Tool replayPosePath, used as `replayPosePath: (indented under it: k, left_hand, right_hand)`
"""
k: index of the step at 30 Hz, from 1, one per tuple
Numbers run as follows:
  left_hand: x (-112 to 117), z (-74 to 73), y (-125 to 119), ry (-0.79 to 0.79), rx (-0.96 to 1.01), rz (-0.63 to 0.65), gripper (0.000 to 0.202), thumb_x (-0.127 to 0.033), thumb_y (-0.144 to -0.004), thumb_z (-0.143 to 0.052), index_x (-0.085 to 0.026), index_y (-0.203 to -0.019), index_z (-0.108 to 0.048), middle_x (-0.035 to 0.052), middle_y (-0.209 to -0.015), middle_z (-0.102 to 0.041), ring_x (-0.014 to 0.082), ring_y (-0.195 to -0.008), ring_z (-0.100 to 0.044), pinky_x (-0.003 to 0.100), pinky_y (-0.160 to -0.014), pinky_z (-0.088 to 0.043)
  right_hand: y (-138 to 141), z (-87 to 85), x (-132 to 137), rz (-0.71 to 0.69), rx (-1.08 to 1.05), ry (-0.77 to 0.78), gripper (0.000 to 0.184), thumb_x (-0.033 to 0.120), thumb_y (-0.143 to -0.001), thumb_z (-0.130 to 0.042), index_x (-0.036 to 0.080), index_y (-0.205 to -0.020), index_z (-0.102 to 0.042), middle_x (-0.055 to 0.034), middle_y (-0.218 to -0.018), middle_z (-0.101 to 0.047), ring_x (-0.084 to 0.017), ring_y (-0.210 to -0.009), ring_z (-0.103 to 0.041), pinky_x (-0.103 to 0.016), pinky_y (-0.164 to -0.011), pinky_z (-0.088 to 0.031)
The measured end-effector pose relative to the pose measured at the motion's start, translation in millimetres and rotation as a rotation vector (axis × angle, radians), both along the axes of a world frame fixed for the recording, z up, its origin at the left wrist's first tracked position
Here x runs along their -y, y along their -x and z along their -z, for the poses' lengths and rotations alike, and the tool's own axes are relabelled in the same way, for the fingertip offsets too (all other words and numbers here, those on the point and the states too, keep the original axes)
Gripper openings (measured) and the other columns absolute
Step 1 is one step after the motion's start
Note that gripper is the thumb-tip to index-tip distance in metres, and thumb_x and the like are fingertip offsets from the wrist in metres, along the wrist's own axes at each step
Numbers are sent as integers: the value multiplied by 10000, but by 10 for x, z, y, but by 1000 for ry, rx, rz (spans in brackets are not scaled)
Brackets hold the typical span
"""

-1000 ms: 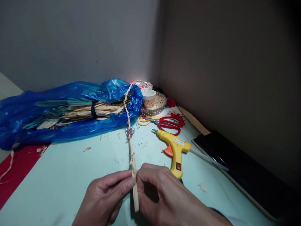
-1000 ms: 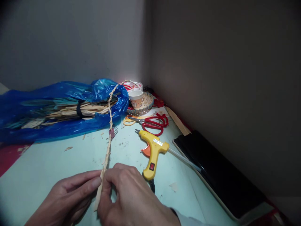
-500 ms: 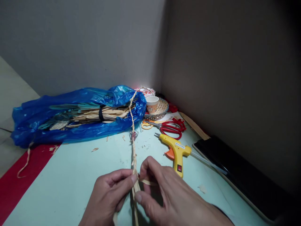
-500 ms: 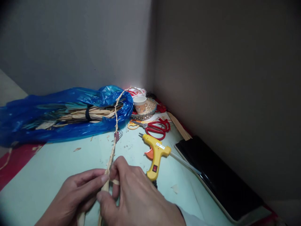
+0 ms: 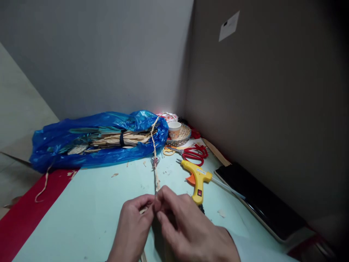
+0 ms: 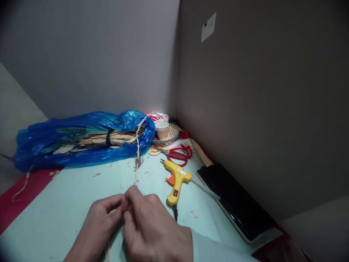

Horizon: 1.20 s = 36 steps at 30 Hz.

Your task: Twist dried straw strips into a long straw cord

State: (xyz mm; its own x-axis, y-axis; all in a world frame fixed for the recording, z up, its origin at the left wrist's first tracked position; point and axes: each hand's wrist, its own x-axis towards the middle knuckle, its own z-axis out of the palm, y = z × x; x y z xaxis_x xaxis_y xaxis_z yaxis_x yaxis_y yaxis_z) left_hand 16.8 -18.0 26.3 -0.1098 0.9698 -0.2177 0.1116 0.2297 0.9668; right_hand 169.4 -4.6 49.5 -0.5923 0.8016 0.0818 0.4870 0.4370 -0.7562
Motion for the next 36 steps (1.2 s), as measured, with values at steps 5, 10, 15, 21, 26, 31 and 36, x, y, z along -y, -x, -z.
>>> replayPosePath:
  k: [5, 10, 15, 21, 26, 31, 36]
  left_hand:
    - [11, 61, 14, 112, 121, -68, 162, -298, -632, -729, -137, -614, -710, -23, -499, -584, 115, -518, -476, 207, -510, -353]
    - [17, 23, 9, 100, 317, -47, 242, -369, -635, -755, -133, -671, -719, 26, -623, -672, 150, -604, -570, 237, -588, -429]
    - [39, 9, 12, 157, 384, -96, 240, -321, -605, -785, -133, -743, -730, 33, -637, -686, 151, -608, -588, 232, -586, -436]
    - [40, 75, 67, 88, 360, -52, 300, -326, -625, -772, -133, -850, -732, 16, -587, -671, 147, -549, -584, 245, -572, -444]
    - [54, 37, 50, -48, 178, -64, 249, -329, -647, -745, -137, -802, -716, 31, -622, -704, 171, -615, -619, 259, -645, -468]
    - [97, 42, 8, -78, 159, -94, 263, -325, -643, -729, -174, -834, -627, -10, -570, -659, 165, -595, -610, 261, -624, -449]
    - [103, 67, -3, -85, 115, -109, 272, -327, -653, -696, -217, -832, -524, -62, -548, -584, 140, -563, -555, 251, -592, -394]
  right_hand:
    - [119, 106, 63, -120, 345, -224, 214, 199, -799, -483, 190, -1011, -511, -58, -777, -655, -178, -582, -553, -240, -373, -174]
    - [179, 185, 46, -242, 356, -562, 153, 174, -829, -483, 152, -969, -541, -51, -741, -663, -163, -528, -529, -280, -409, -236]
    - [41, 109, -13, 20, 80, -468, 150, 267, -892, -427, 172, -893, -543, -45, -709, -630, -165, -615, -547, -270, -550, -370]
    - [2, 100, -268, -23, -186, 163, 210, 292, -923, -429, 177, -829, -578, -14, -734, -628, -141, -701, -572, -248, -672, -412]
    - [82, 213, -247, -164, -298, 387, 207, 252, -932, -377, 160, -871, -552, -1, -709, -578, -109, -610, -525, -209, -599, -406]
    - [57, 160, -169, -60, -135, 220, 239, 265, -939, -352, 176, -931, -573, -34, -815, -610, -157, -784, -553, -239, -706, -405]
    - [34, 108, -125, -25, 25, 184, 297, 271, -941, -313, 168, -864, -581, -66, -855, -616, -175, -827, -548, -256, -728, -394]
